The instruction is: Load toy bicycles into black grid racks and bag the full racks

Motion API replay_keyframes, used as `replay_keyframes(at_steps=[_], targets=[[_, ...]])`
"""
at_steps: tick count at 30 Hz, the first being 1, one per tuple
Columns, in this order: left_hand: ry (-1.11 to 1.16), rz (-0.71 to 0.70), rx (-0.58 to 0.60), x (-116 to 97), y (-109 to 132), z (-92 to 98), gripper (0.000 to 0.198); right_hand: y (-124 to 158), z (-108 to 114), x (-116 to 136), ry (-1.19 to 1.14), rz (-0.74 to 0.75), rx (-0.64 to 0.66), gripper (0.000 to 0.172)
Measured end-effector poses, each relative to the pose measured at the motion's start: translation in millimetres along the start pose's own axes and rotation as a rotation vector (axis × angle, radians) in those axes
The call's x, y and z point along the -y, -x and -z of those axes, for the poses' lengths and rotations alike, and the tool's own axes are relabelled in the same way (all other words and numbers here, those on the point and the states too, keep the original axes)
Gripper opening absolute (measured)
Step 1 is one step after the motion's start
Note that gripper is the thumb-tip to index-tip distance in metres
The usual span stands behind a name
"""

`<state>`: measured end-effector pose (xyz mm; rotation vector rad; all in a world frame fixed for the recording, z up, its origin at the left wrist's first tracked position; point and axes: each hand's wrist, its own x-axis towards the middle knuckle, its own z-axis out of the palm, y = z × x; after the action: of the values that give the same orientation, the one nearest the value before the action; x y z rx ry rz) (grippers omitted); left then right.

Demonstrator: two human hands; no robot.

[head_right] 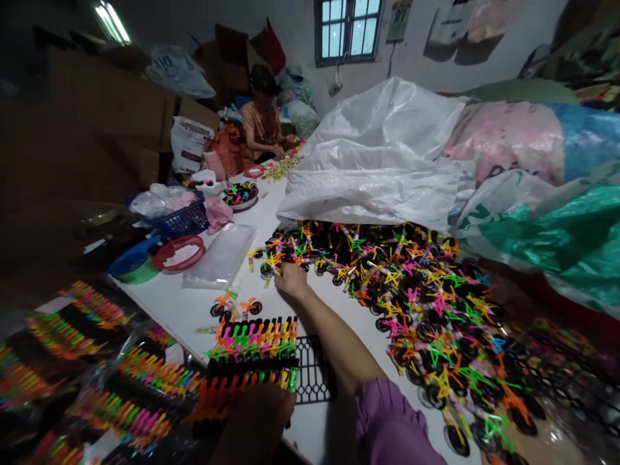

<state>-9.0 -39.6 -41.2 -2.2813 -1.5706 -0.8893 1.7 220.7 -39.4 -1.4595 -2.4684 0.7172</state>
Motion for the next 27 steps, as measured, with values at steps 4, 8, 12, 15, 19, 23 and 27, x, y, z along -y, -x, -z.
replay_keyframes(at_steps=[4,8,12,15,19,23,27], targets=[[-0.03,0.036,0.028,1,-1,-3.6,0.031,42,17,-34,-0.066,0.011,-0.003,0.017],[-0.047,0.031,0.021,3,-9,-7.9,0.032,99,29,-67,-0.235,-0.086,-0.061,0.009],[-0.015,0.008,0.052,2,-15,-11.5,0.024,135,27,-79,-0.649,-0.142,-0.124,0.009],[-0.016,0.008,0.085,-1,-16,-7.7,0.023,149,28,-81,-1.004,-0.101,-0.126,0.016],[0.014,0.046,0.052,-5,-30,10.6,0.02,164,39,-85,-1.32,-0.141,-0.178,0.023],[0.08,0.212,-0.032,5,-64,26.7,0.019,173,53,-91,-1.31,-0.199,-0.217,0.022],[0.122,0.278,0.203,22,-91,17.1,0.022,182,54,-86,-1.182,-0.219,-0.18,0.021]])
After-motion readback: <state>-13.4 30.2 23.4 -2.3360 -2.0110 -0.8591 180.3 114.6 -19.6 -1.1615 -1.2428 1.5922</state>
